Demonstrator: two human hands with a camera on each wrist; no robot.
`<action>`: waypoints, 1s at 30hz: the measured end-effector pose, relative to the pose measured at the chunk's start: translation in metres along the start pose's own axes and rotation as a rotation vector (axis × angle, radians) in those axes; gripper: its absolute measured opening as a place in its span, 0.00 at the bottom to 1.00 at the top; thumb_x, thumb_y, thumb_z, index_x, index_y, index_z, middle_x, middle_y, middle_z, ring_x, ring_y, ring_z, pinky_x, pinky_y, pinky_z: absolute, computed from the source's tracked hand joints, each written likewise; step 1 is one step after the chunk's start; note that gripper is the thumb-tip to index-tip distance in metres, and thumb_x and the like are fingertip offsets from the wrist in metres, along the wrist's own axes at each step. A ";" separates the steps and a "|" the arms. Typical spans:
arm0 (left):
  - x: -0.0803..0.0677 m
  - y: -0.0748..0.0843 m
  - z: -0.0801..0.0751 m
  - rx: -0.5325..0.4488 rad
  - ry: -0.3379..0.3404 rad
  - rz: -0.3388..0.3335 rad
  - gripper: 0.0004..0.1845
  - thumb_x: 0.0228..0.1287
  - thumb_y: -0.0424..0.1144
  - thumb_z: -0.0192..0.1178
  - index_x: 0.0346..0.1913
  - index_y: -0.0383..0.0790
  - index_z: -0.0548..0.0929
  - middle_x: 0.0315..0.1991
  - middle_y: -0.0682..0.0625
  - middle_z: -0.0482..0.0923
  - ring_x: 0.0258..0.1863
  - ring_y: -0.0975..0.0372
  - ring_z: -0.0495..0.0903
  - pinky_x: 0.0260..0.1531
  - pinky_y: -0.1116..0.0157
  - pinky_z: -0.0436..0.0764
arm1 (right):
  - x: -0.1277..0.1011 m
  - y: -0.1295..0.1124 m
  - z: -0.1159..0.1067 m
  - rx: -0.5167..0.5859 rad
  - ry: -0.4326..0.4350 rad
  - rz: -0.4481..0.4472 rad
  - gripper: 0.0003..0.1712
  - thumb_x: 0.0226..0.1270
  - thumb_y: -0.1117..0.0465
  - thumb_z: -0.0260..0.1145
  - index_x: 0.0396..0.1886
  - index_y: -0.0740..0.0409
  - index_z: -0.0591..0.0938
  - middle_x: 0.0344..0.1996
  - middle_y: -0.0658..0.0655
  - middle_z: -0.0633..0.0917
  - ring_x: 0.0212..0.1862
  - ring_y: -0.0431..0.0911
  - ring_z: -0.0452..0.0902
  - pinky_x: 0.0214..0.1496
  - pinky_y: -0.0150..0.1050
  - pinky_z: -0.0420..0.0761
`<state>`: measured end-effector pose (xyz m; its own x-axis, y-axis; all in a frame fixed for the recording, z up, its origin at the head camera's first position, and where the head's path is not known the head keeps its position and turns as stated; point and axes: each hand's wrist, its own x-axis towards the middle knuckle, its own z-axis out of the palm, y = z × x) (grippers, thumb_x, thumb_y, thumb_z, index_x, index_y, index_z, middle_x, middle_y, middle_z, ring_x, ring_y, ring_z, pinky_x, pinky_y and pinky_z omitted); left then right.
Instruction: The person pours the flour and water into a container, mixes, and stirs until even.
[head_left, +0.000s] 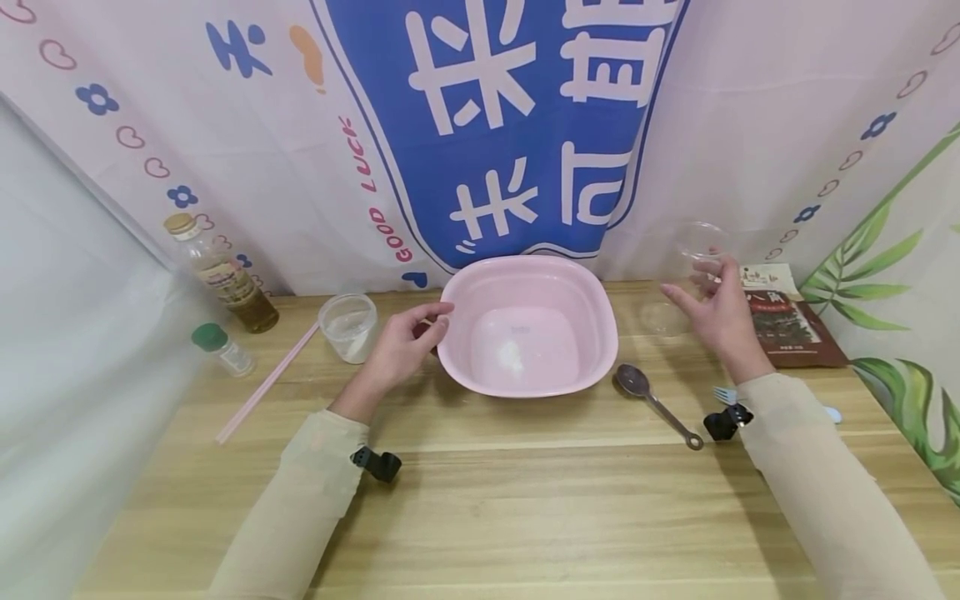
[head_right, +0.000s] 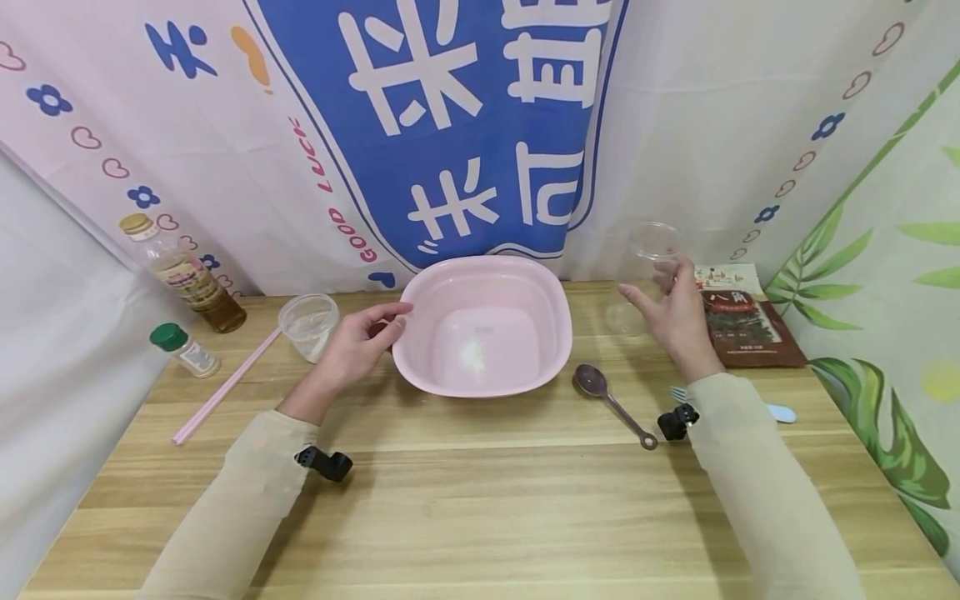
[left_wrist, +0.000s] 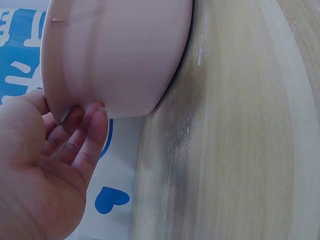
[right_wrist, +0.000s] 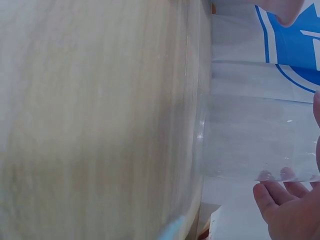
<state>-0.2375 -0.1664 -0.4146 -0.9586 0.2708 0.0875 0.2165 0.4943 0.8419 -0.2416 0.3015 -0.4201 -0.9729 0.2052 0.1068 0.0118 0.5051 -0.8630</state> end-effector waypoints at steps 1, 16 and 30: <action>0.000 0.000 0.000 -0.001 0.000 0.000 0.20 0.84 0.42 0.57 0.70 0.39 0.83 0.50 0.38 0.85 0.37 0.57 0.84 0.44 0.50 0.91 | -0.001 0.000 -0.001 -0.006 -0.004 0.004 0.64 0.72 0.41 0.75 0.89 0.54 0.43 0.84 0.67 0.62 0.82 0.67 0.61 0.84 0.65 0.66; 0.000 -0.004 0.002 -0.035 0.018 0.026 0.19 0.83 0.39 0.57 0.69 0.36 0.83 0.48 0.35 0.87 0.33 0.59 0.85 0.42 0.44 0.92 | -0.043 -0.007 -0.034 -0.056 -0.010 0.001 0.63 0.77 0.41 0.70 0.91 0.52 0.38 0.83 0.70 0.62 0.81 0.69 0.63 0.83 0.60 0.69; 0.000 -0.003 0.002 -0.037 0.019 0.027 0.19 0.83 0.39 0.57 0.69 0.37 0.83 0.47 0.36 0.86 0.33 0.58 0.84 0.43 0.42 0.91 | -0.095 -0.002 -0.042 -0.255 -0.020 -0.184 0.24 0.80 0.52 0.69 0.66 0.61 0.83 0.50 0.48 0.87 0.42 0.19 0.74 0.40 0.15 0.75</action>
<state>-0.2377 -0.1665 -0.4185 -0.9559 0.2680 0.1201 0.2357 0.4562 0.8581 -0.1398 0.3158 -0.4076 -0.9684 0.0754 0.2376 -0.1099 0.7264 -0.6784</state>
